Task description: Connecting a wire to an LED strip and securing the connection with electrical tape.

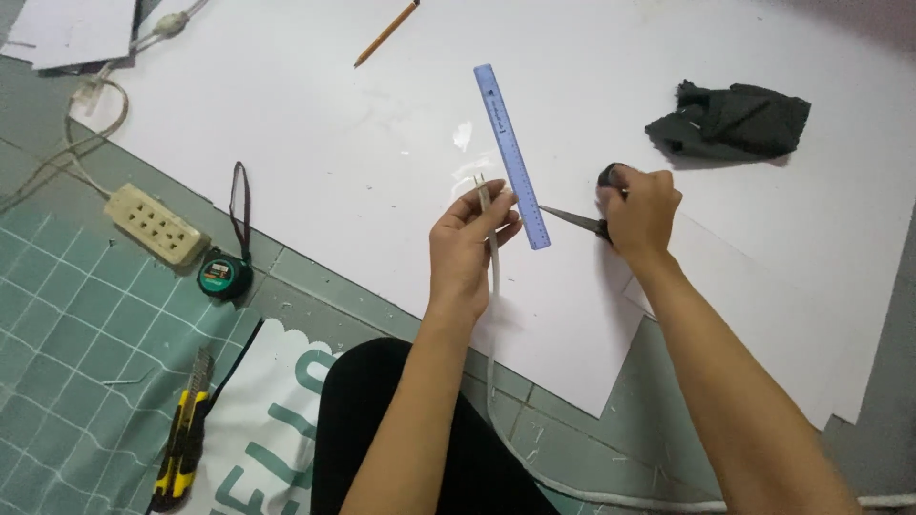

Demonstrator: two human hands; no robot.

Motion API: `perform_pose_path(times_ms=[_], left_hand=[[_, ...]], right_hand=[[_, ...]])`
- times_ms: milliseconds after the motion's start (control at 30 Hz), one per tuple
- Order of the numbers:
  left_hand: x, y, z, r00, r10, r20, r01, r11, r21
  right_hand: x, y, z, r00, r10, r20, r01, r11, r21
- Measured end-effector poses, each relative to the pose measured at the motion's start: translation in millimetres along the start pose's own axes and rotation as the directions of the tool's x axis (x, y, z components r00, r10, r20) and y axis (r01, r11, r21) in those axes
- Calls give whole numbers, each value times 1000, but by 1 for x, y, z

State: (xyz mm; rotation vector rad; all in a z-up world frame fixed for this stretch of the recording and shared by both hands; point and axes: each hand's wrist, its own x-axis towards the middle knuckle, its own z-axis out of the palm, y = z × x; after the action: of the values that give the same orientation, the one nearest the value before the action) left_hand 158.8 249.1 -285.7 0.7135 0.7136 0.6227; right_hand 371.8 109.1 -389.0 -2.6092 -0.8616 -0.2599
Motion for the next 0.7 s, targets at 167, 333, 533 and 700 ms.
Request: perform_pose_path(times_ms=[167,333,533,700], left_hand=[[-17,2,12,981,17,196,-42,992,123],[-69,-14,41,916,-32,400,-82,961,264],[-186,-56,68,687,-120,716,-151,941,302],[-247,-83,59,505,-294,812,-167,889,425]], right_hand=[[-33,-52,-111,978,204,49,-188,744,641],[-129,-48,-225,914,371,163,-332,453,827],[-267,-5,-270,858,495,134,-315,303,900],[-348,5,-265,849,510,138,-389,426,817]])
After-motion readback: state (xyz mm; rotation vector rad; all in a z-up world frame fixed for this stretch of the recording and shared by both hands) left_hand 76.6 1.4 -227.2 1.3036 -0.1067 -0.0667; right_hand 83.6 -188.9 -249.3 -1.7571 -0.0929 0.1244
